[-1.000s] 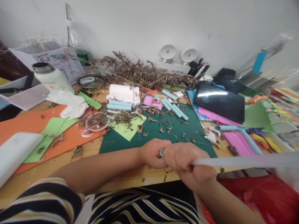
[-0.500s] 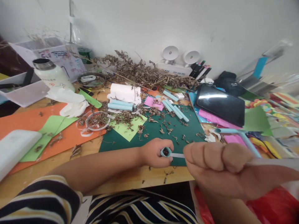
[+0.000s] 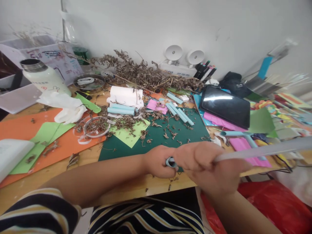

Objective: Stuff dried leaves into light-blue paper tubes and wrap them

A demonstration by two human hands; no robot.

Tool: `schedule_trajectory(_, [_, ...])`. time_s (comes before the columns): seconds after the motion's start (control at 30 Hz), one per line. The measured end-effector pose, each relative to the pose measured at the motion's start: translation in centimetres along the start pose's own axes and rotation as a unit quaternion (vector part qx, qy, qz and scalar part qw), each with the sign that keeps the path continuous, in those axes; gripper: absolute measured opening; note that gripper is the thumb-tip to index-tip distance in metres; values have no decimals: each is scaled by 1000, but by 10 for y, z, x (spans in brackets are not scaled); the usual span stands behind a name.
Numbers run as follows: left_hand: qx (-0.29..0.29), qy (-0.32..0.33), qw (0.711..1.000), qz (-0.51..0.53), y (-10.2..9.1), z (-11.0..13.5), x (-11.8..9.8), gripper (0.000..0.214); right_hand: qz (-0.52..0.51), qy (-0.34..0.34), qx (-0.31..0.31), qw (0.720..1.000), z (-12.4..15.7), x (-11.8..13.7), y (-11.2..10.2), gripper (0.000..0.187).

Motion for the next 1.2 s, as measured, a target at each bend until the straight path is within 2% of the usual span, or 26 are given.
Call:
schedule_trajectory(0.07, [86,18,991,-98,13,-2,-6,5,-14,-5,-18,1000,0,7,-6,56])
schedule_trajectory(0.13, [125,33,974,-188,19,-2,-11,3,-25,-14,-30,999,1,12,-11,56])
schedule_trajectory(0.33, [118,44,960,-249,17,-1,-13,8,-37,-36,-54,997,3,22,-15,56])
schedule_trajectory(0.47, [130,47,953,-268,19,-1,-7,7,-30,-24,-40,998,5,8,-8,55])
schedule_trajectory(0.53, [149,41,950,-272,22,-1,-3,8,4,-9,-30,1000,8,-1,-7,50])
schedule_trajectory(0.6, [164,23,945,-281,24,-2,1,7,83,5,-9,996,11,-4,-9,39])
schedule_trajectory(0.67, [162,1,942,-293,22,-2,2,5,219,38,26,975,13,-2,-11,24])
schedule_trajectory(0.77, [148,-16,940,-308,20,-2,-1,8,425,108,75,896,15,8,-15,12])
schedule_trajectory(0.83, [155,-19,937,-312,22,-2,-3,7,501,134,102,849,16,16,-16,11])
schedule_trajectory(0.9, [163,-5,938,-307,24,-2,-5,7,545,134,117,819,18,24,-12,7])
schedule_trajectory(1.0, [154,18,942,-299,24,-3,-8,7,576,103,101,805,20,34,-7,10])
schedule_trajectory(1.13, [165,21,940,-299,25,-2,-6,8,602,97,107,785,20,29,-3,17])
schedule_trajectory(1.2, [159,22,939,-303,24,-2,-7,8,604,85,107,785,20,29,-3,19])
Point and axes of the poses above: each hand's wrist, its own z-axis away from the middle knuckle, its own y-axis out of the palm, x = y × z, the point moved 8 cm from there along -z, towards the middle knuckle, and after that the axes turned 14 degrees about x, right-handed, at the moved point
